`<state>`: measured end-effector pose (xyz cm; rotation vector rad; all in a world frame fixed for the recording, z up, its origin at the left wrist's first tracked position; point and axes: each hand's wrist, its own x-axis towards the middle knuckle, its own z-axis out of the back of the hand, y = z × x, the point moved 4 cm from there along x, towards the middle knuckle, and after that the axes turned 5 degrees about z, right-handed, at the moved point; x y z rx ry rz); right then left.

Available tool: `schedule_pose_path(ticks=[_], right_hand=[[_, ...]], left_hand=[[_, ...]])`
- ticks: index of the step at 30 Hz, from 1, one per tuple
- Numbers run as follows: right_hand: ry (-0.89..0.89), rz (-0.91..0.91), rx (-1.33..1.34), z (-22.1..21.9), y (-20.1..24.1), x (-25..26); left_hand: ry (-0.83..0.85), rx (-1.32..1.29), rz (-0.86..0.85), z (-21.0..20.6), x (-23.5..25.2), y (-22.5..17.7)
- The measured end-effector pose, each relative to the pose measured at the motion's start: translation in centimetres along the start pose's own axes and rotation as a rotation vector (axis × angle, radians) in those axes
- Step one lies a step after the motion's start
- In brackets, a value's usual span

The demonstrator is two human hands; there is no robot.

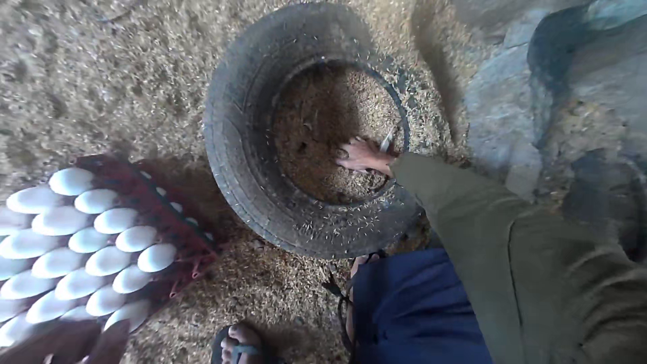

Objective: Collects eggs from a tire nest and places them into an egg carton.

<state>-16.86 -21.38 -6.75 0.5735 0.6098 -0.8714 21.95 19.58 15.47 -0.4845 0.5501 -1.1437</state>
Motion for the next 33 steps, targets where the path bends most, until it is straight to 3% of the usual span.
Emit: schedule_pose_path(ticks=[3,5,7,9,11,13,17,20,23,25,33], right_hand=[[0.104,0.034,0.226,0.1,1.3,-0.9],[0.159,0.085,0.34,-0.3,2.6,-1.5],[0.23,0.14,0.424,-0.2,4.2,-2.0],[0.324,0.233,0.503,1.0,6.2,-3.2],[0.394,0.333,0.458,3.1,7.2,-3.6],[0.302,0.38,0.311,5.8,6.2,-1.9],[-0.178,0.204,0.148,9.7,1.4,5.5],[-0.414,0.122,0.15,8.3,2.6,8.8],[-0.434,0.178,0.162,4.1,5.1,8.6],[-0.34,0.241,0.217,1.9,6.6,7.8],[0.223,0.339,0.394,2.8,7.4,6.1]], left_hand=[[0.187,0.035,-0.221,-1.2,7.4,-6.0],[0.245,0.165,-0.248,-3.5,11.6,-9.4],[0.319,0.257,-0.16,-6.5,14.5,-10.4],[0.373,0.223,0.071,-9.8,16.0,-9.6],[0.252,0.117,0.265,-13.2,16.6,-8.4],[0.117,0.013,0.416,-16.2,16.2,-8.2],[-0.126,-0.048,0.575,-20.5,15.4,-9.4],[-0.321,0.08,0.595,-22.1,15.7,-9.6],[-0.394,0.133,0.561,-22.6,15.7,-9.4],[-0.4,0.141,0.543,-22.5,15.7,-9.5],[-0.44,0.188,0.483,-22.7,15.7,-9.6]])
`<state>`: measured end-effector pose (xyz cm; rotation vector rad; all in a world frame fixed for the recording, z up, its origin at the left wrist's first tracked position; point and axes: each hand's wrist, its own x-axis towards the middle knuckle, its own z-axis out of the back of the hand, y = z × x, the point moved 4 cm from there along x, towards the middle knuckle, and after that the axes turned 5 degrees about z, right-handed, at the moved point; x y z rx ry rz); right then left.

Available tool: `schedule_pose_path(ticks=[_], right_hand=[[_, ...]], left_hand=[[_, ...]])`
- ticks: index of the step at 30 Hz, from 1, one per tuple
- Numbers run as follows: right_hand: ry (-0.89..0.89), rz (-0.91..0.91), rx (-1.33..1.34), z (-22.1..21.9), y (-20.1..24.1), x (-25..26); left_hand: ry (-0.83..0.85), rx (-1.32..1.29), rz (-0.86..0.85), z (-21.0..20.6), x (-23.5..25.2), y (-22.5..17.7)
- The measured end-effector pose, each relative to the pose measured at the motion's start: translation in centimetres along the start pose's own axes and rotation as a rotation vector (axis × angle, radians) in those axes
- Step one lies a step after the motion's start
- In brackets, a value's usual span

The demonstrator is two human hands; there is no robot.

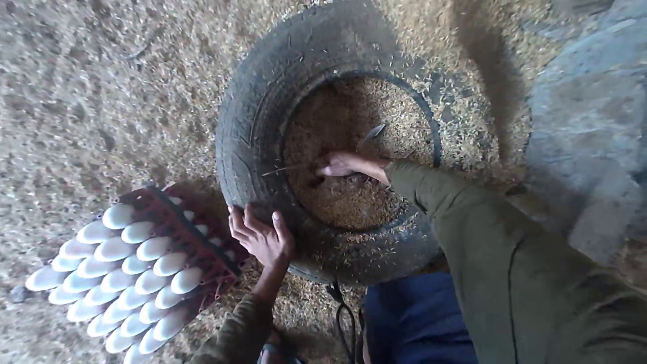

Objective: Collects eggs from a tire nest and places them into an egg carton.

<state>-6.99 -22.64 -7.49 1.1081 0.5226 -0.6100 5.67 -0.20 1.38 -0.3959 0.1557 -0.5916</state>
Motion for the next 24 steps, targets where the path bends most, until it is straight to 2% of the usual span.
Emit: schedule_pose_path(ticks=[2,6,8,10,12,15,17,19,21,24], right_hand=[[0.188,-0.065,0.052,-0.6,0.5,-1.4],[0.378,-0.165,0.039,-2.0,-0.9,-2.8],[0.477,-0.198,-0.074,-1.7,-0.9,-3.9],[0.54,-0.224,-0.301,-1.0,-1.1,-3.9],[0.511,-0.249,-0.527,1.3,0.3,-4.5],[0.244,-0.126,-0.596,5.7,1.3,-2.9],[0.085,-0.084,-0.6,6.3,-0.1,-1.1],[-0.021,-0.046,-0.56,4.2,-1.4,-0.7],[-0.045,0.004,-0.495,1.3,-2.1,-0.8],[0.136,-0.035,-0.389,-1.1,-1.6,-2.4]], left_hand=[[-0.002,0.001,-0.015,0.0,0.0,0.1],[0.006,0.014,-0.016,0.0,-0.1,0.3],[-0.006,0.001,-0.026,-0.1,-0.1,0.3],[-0.01,-0.003,-0.025,-0.2,0.0,0.3],[-0.008,0.003,-0.021,-0.2,-0.1,0.5],[-0.004,-0.003,-0.007,-0.4,-0.2,0.9],[0.0,-0.009,-0.007,-0.5,-0.2,0.9],[-0.001,-0.005,-0.011,-0.4,-0.1,0.9],[-0.011,-0.013,-0.004,-0.3,0.1,0.6],[-0.003,-0.009,0.0,-0.2,-0.1,0.7]])
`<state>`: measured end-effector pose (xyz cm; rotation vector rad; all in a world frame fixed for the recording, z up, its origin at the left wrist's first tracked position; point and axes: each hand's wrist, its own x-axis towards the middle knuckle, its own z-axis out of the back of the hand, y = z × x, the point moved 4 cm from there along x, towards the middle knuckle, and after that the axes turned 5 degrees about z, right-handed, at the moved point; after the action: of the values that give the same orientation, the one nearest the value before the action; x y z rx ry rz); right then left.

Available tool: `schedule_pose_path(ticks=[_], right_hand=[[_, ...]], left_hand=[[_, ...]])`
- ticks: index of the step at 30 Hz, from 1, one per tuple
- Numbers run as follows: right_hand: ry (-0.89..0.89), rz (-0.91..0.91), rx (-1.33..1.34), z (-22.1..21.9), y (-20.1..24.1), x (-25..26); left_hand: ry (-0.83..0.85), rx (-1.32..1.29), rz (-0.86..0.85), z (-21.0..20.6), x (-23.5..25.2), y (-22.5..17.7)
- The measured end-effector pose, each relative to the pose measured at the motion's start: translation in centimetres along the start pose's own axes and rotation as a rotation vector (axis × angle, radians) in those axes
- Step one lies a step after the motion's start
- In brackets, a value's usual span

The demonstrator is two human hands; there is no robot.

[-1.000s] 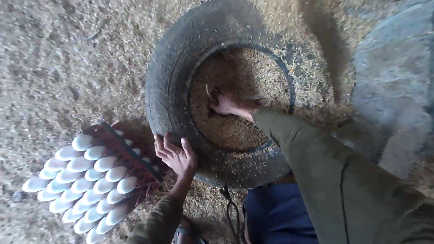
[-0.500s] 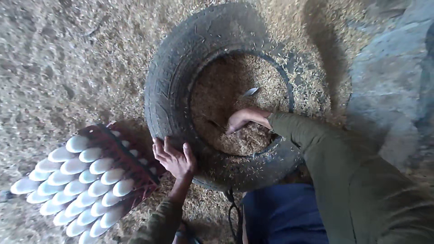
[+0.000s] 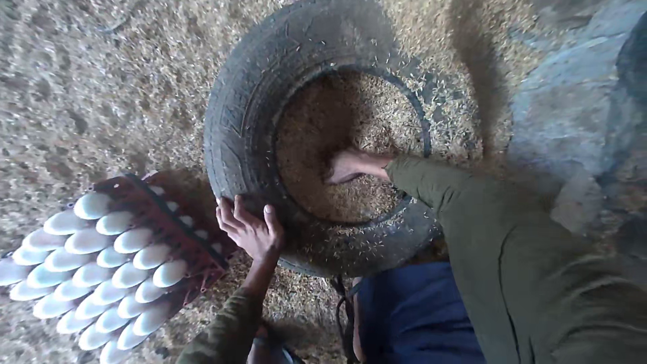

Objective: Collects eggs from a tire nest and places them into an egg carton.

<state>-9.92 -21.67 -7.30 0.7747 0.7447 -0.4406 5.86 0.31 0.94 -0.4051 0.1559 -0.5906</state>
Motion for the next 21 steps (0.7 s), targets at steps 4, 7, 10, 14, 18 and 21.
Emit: schedule_pose_path(ticks=[4,7,10,14,18,21], right_hand=[[0.265,-0.058,0.201,0.1,1.0,-1.4],[0.365,0.011,0.126,2.1,3.3,-3.1],[0.312,0.069,0.163,2.7,4.1,-3.8],[0.278,0.003,0.317,1.5,2.9,-3.4],[0.31,-0.023,0.395,1.3,2.4,-3.1],[0.301,-0.008,0.503,0.4,1.4,-2.7]], left_hand=[[0.004,0.011,-0.002,0.1,0.0,-0.1],[-0.004,0.007,-0.021,0.2,0.1,-0.4],[0.005,0.008,-0.023,0.2,0.1,-0.3],[-0.02,0.013,-0.037,0.1,0.1,-0.4],[-0.029,0.011,-0.039,0.1,0.1,-0.3],[-0.032,0.014,-0.035,0.1,0.1,-0.2]])
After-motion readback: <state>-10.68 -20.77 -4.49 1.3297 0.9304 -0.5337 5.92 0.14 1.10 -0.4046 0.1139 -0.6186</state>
